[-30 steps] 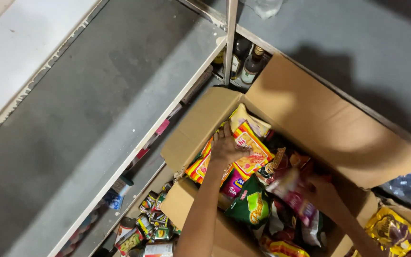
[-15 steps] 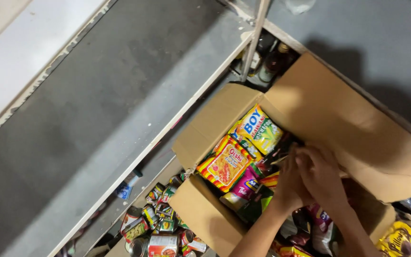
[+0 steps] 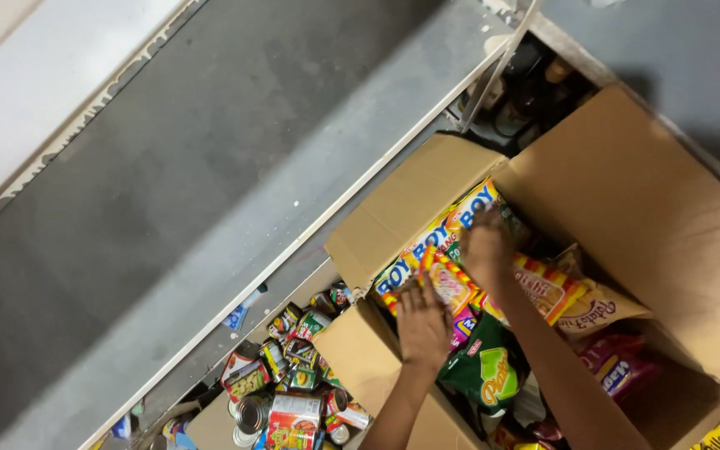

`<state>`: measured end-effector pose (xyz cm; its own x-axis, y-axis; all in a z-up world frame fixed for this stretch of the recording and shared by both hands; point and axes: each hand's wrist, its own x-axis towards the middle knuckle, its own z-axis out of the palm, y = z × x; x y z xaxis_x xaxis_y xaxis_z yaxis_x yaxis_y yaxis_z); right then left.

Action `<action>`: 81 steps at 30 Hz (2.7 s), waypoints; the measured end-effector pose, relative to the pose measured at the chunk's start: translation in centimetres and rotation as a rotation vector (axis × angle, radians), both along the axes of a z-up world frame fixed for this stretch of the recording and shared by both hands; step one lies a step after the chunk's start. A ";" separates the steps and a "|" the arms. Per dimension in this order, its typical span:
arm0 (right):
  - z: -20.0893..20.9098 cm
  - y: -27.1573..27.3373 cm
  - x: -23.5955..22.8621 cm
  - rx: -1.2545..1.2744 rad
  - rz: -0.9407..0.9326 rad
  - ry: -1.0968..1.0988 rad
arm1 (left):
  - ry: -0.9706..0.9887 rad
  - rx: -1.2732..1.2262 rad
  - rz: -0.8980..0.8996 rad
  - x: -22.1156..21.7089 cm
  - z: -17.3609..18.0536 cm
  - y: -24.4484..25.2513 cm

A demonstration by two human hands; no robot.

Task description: The person is taking bags of snacks from a box on the floor and organizing them on grocery store shelves.

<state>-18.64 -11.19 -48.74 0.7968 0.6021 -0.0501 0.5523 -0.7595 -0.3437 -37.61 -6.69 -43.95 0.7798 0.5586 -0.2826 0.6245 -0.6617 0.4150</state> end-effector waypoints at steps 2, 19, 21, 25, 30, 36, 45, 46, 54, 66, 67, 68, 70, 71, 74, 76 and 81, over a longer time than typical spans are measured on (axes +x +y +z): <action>-5.9 -2.0 2.3 0.053 -0.025 -0.049 | 0.026 -0.013 -0.060 -0.4 1.8 -0.7; 2.4 -9.5 1.0 0.162 0.141 0.045 | -0.082 -0.263 0.052 -1.6 3.1 0.3; 6.4 -10.3 -1.5 0.182 0.170 0.055 | -0.292 -0.333 0.095 -2.1 3.9 0.6; 5.7 -17.0 -6.9 0.272 -0.288 0.446 | -0.500 -0.396 0.050 -2.3 8.3 1.2; 11.3 -18.6 -12.0 0.571 -0.113 0.579 | -0.554 -0.932 0.061 -3.4 13.1 0.7; 7.6 -10.6 -2.4 0.578 0.054 0.728 | -0.550 -1.280 0.521 -5.7 6.1 -1.9; -6.6 -5.3 5.1 -0.286 0.352 -0.177 | -0.488 -0.760 0.585 -4.2 6.5 -1.1; -7.3 -5.5 5.4 -0.284 0.353 -0.180 | -0.492 -0.759 0.585 -4.0 7.0 -0.9; -1.9 -10.4 3.5 -0.215 0.385 -0.277 | -0.578 -0.497 0.288 -5.0 11.0 0.3; 21.4 -15.8 -0.6 0.192 0.109 0.112 | -0.565 -0.662 0.080 -3.2 13.7 0.6; 22.5 -16.2 -1.1 0.194 0.105 0.107 | -0.568 -0.661 0.073 -2.5 15.0 0.8; 23.6 -16.7 -1.5 0.194 0.028 0.215 | -0.605 -0.636 0.008 -1.9 16.3 1.0; 25.1 -17.9 -2.5 0.195 -0.055 0.317 | -0.644 -0.614 -0.066 -1.4 18.8 0.9; 25.3 -18.7 -2.8 0.346 -0.032 0.475 | -0.637 -0.658 -0.147 -1.3 19.9 0.7; 27.2 -18.1 -4.4 0.414 -0.035 0.536 | -0.626 -0.960 -0.211 -2.2 19.1 -1.7; 27.7 -16.8 -5.4 0.332 -0.056 0.440 | -0.618 -1.212 -0.187 -3.4 18.2 -3.6; 24.8 -16.4 -7.5 0.530 -0.292 0.460 | -0.495 -1.927 0.590 -6.8 16.3 -9.2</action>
<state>-26.19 -27.57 -23.98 0.8964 0.4056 -0.1788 0.0664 -0.5216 -0.8506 -44.37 -15.88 -27.63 0.8346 0.0262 -0.5502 0.1951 0.9201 0.3398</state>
